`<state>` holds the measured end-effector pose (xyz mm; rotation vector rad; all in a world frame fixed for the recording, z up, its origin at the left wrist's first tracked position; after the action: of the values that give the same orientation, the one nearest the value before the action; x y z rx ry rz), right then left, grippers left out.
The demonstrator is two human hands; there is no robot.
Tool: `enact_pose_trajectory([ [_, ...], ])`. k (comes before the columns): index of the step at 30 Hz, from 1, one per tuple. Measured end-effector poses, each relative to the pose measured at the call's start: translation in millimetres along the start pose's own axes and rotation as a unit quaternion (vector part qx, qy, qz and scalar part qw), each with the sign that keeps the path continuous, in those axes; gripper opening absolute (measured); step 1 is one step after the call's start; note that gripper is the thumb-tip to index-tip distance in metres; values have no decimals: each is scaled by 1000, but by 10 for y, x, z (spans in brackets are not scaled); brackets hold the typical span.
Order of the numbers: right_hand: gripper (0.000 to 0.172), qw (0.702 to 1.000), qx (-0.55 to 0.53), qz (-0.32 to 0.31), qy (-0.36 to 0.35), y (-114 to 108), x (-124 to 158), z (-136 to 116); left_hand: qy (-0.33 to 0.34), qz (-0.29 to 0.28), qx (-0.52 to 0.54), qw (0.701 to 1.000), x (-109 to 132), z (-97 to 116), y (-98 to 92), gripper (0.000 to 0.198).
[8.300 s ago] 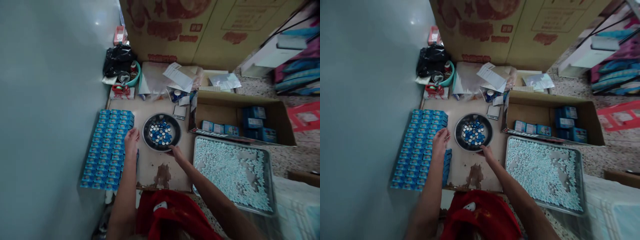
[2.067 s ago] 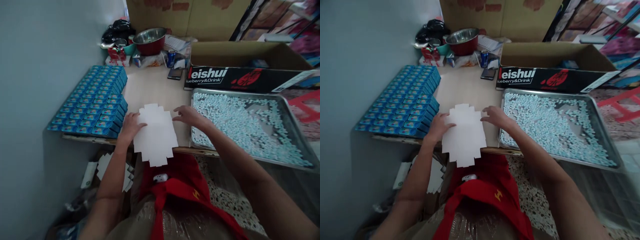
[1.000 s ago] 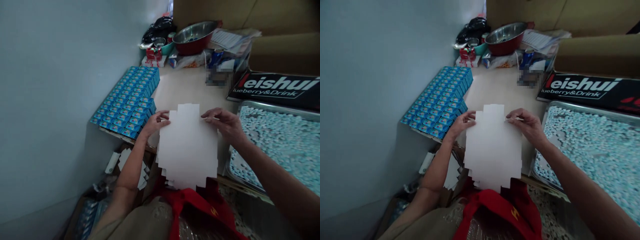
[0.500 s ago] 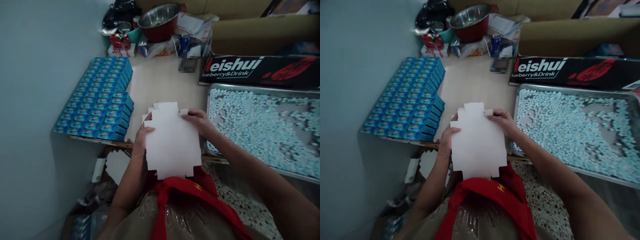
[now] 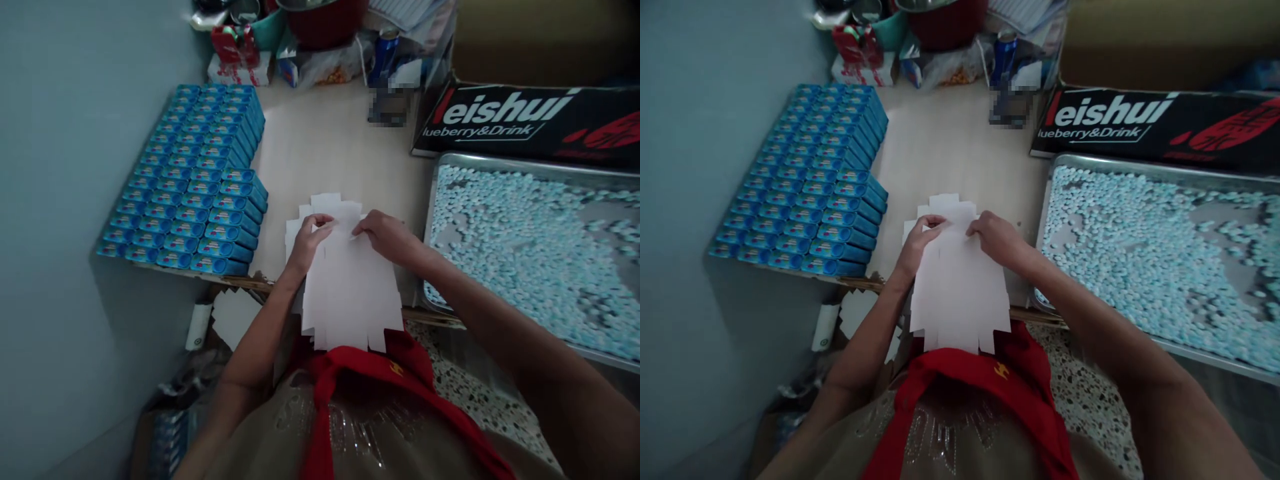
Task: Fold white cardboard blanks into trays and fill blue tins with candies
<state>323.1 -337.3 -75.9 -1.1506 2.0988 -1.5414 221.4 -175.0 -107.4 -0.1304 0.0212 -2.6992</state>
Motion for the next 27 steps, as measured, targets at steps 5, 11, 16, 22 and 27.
enact_pose_trajectory([
  [5, 44, 991, -26, 122, 43, 70, 131, -88, 48, 78, -48, 995, 34, 20, 67, 30],
  [11, 63, 972, -142, 171, 73, 57, 237, 1, 60, 94, -156, 981, 37, 160, 184, 36],
  [16, 79, 980, -119, 151, 49, 65, 353, 80, 36, 80, -140, 986, 30, 142, 252, 14],
  [22, 63, 986, -165, -20, 34, -37, 84, 192, 41, -24, -255, 966, -23, 143, 220, 17],
  [27, 33, 988, 98, -112, -42, -232, -237, -150, 29, -127, -376, 917, -225, 205, 286, 16],
])
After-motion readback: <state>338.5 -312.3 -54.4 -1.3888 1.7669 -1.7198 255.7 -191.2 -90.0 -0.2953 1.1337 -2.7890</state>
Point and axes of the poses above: each hand's wrist, its own x-axis away from the middle knuckle, its own y-axis out of the palm, z = x × y, the point moved 4 cm from there along -x, towards the middle knuckle, and after that the axes turned 3 degrees about y, right-handed, at the moved point
